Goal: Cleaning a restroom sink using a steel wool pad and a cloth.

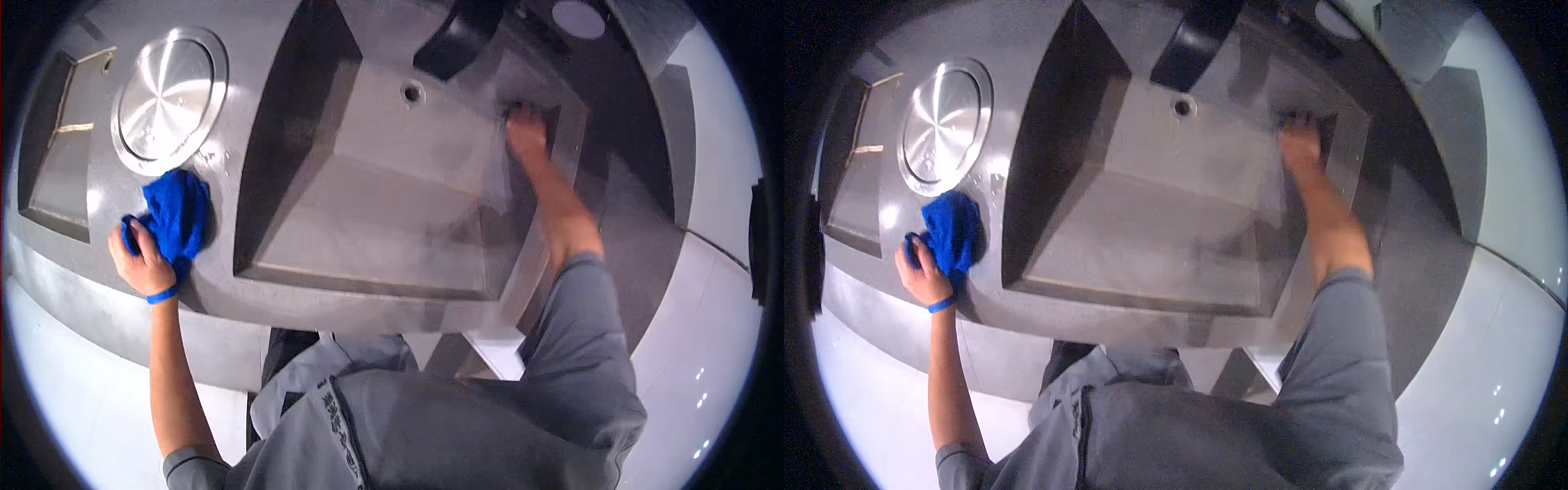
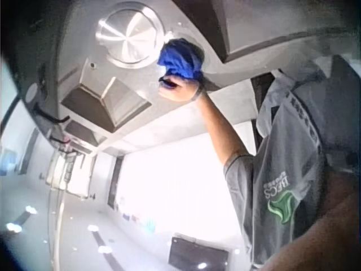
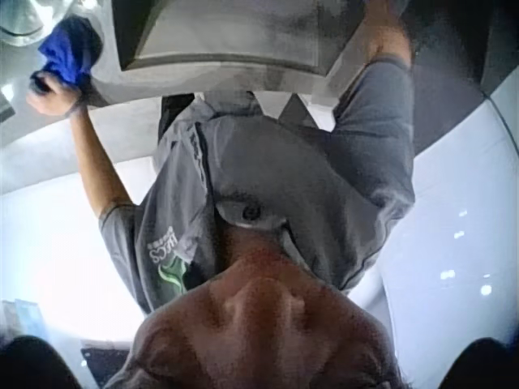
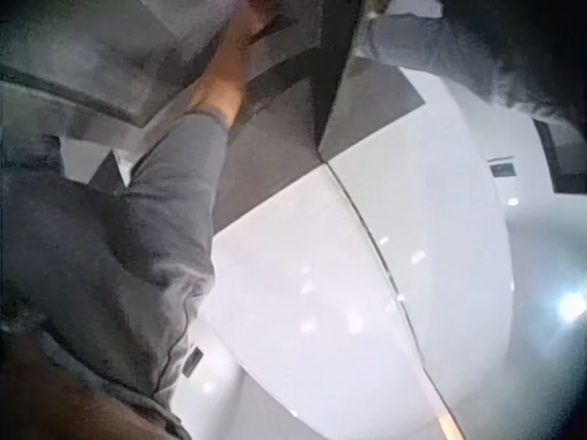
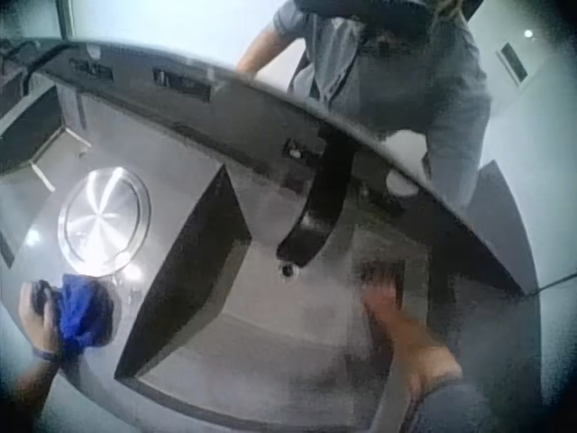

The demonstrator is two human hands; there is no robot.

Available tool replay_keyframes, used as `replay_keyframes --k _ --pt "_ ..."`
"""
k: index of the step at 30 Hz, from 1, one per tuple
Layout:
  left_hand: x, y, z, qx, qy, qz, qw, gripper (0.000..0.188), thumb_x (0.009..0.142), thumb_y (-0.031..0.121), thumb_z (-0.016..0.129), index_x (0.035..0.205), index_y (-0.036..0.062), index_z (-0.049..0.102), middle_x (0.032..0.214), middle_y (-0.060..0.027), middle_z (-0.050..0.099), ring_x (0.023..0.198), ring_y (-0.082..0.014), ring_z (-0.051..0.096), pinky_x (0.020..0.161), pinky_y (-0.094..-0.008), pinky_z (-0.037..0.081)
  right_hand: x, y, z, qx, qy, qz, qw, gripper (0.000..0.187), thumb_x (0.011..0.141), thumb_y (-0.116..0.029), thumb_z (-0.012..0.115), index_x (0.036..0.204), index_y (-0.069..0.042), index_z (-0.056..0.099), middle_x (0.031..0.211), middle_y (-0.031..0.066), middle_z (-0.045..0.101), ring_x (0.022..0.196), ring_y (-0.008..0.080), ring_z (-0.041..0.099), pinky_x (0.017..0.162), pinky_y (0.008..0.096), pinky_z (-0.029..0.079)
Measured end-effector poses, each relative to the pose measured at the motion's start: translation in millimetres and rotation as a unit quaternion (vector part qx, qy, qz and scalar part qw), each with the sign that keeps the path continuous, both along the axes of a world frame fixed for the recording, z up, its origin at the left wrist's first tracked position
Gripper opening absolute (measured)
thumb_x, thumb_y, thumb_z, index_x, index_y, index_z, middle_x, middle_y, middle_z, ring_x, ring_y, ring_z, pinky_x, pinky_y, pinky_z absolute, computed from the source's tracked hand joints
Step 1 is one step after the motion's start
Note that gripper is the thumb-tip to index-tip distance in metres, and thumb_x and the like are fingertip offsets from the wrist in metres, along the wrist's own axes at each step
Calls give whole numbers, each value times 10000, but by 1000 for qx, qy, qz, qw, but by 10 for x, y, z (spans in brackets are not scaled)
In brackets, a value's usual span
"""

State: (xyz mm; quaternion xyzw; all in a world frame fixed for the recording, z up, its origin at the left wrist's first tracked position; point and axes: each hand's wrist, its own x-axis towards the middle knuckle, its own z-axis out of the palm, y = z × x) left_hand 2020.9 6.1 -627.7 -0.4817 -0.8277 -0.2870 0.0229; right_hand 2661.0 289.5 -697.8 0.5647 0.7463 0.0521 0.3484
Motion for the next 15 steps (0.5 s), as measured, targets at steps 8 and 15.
replay_keyframes --k 8,15 --pt "83 98 132 20 11 -2 1000 196 902 181 615 966 -3 593 897 -168 576 841 -363 570 764 -417 459 -288 -1707 617 -143 49 89 984 244 881 -134 456 998 -31 643 1039 176 615 1066 333 565 933 479 432" --pt "145 153 190 19 7 23 1000 268 911 297 596 977 38 608 952 -174 592 892 -381 581 770 -438 465 -727 -3066 852 -63 215 -230 947 295 827 -82 530 1075 -40 684 1127 207 642 1076 351 609 891 441 494"
